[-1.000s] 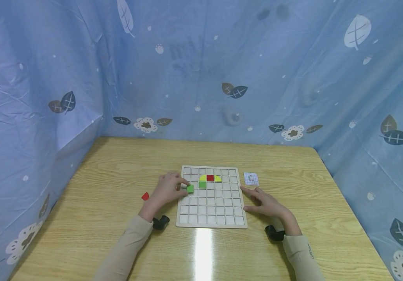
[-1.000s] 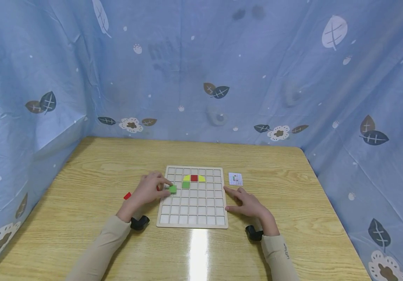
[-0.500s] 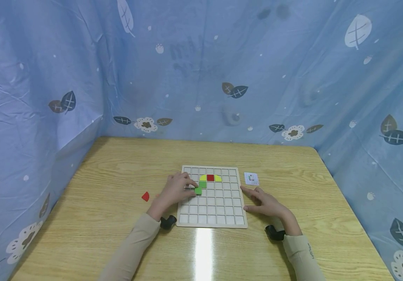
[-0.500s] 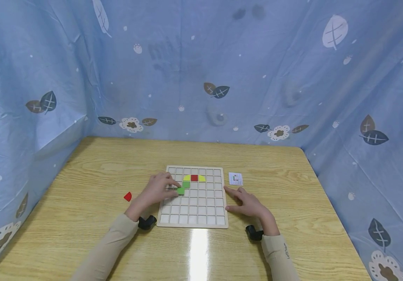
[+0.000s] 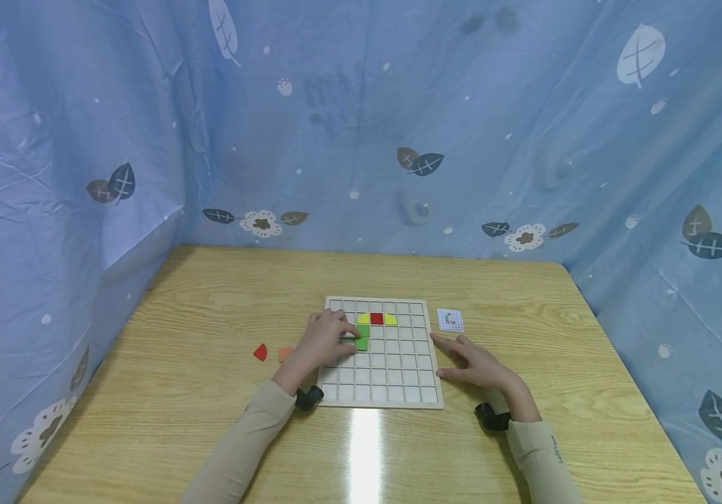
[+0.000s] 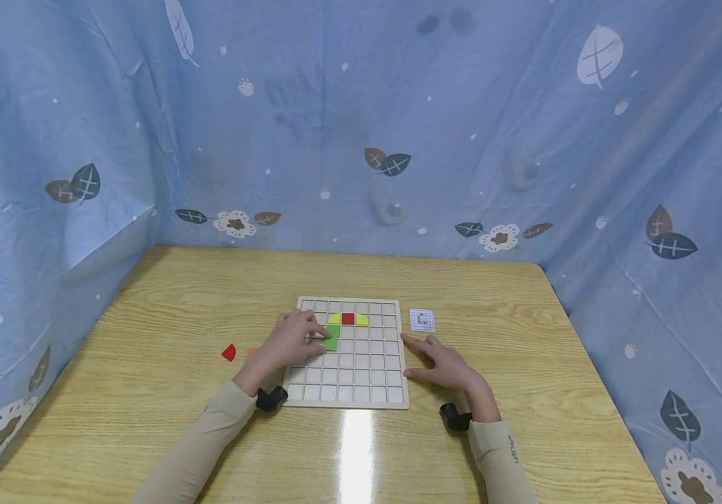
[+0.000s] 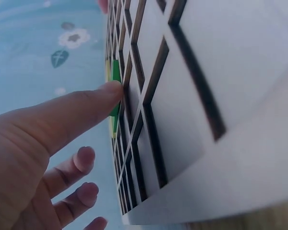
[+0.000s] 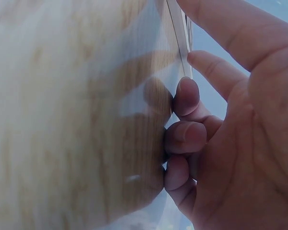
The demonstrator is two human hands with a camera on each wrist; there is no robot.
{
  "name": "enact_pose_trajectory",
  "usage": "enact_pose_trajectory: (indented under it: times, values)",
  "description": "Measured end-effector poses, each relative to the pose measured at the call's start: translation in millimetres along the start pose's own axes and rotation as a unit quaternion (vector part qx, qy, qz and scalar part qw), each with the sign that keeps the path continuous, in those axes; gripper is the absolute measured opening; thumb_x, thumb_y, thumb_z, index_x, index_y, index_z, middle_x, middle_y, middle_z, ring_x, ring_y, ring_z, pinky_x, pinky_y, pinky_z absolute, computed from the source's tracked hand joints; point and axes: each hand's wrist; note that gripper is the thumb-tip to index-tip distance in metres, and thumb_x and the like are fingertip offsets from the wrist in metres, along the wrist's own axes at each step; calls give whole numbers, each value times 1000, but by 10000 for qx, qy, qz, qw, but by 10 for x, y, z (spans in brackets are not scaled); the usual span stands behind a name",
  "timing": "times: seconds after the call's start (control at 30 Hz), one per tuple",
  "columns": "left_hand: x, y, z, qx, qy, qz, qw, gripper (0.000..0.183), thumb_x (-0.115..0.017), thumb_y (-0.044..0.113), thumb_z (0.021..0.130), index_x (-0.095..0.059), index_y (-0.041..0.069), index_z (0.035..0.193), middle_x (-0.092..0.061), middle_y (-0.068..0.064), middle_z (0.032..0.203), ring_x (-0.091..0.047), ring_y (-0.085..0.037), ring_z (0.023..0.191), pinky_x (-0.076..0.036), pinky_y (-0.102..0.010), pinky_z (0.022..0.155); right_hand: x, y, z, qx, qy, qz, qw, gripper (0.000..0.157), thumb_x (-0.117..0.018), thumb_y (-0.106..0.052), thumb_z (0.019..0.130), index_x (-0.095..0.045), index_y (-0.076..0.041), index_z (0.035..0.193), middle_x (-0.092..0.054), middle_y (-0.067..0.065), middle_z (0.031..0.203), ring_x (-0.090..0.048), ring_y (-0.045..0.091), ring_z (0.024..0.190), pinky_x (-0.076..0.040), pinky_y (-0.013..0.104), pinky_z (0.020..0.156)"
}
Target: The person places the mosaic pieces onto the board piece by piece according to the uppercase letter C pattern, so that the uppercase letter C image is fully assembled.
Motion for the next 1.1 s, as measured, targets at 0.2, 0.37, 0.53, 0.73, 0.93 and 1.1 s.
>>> enact_pose_trajectory:
  times: [0.2, 0.37, 0.53, 0.73, 0.93, 1.1]
  values:
    - [6, 27, 1, -15, 11, -81, 10000, 25, -77, 34, 73, -74, 25, 96, -50, 5, 83, -37, -12, 76, -33, -48, 87, -8, 8, 7, 45, 5, 21, 10000, 71, -66, -39, 84, -36, -15, 143, -37, 3, 81, -28, 10, 64, -24, 21, 56]
    - [-3, 43, 4, -17, 3, -80, 10000, 25, -78, 33, 73, -75, 26, 96, -50, 6, 82, -37, -13, 76, -33, -47, 86, -21, 17, 7, 91, 20, 31, 10000, 70, -66, -37, 84, -36, -14, 143, -37, 4, 81, -28, 10, 64, -24, 21, 55]
    - [-22, 46, 0, 23, -11, -45, 10000, 25, -78, 34, 73, -74, 27, 97, -50, 7, 82, -37, -13, 77, -32, -45, 85, -24, 18, 6, 215, 79, 32, 9997, 69, -66, -34, 85, -37, -10, 143, -38, 4, 80, -28, 10, 64, -24, 21, 54]
    - [-30, 40, -14, 23, 31, -58, 10000, 26, -77, 35, 73, -74, 26, 97, -51, 6, 82, -38, -13, 78, -32, -43, 82, -15, 15, 5, 141, 43, -14, 9999, 70, -66, -36, 84, -37, -13, 143, -38, 3, 81, -28, 10, 64, -24, 20, 55]
    - [-15, 14, -49, 98, 74, -81, 9999, 25, -77, 36, 74, -74, 27, 97, -52, 5, 81, -38, -12, 76, -33, -45, 83, -3, -3, 1, 29, -25, 4, 10000, 71, -66, -38, 84, -35, -15, 144, -38, 3, 83, -29, 10, 66, -24, 21, 56]
    - [7, -24, -93, 226, 22, -62, 9997, 26, -76, 35, 74, -74, 27, 99, -51, 4, 80, -38, -12, 75, -33, -44, 84, -4, -2, 1, -4, -17, -15, 10000, 71, -66, -38, 84, -36, -15, 144, -39, 3, 84, -29, 10, 66, -25, 21, 56]
Point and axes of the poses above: each hand's wrist, its own z-axis towards the middle knuckle, its own x-axis out of the back of the hand, y = z × x
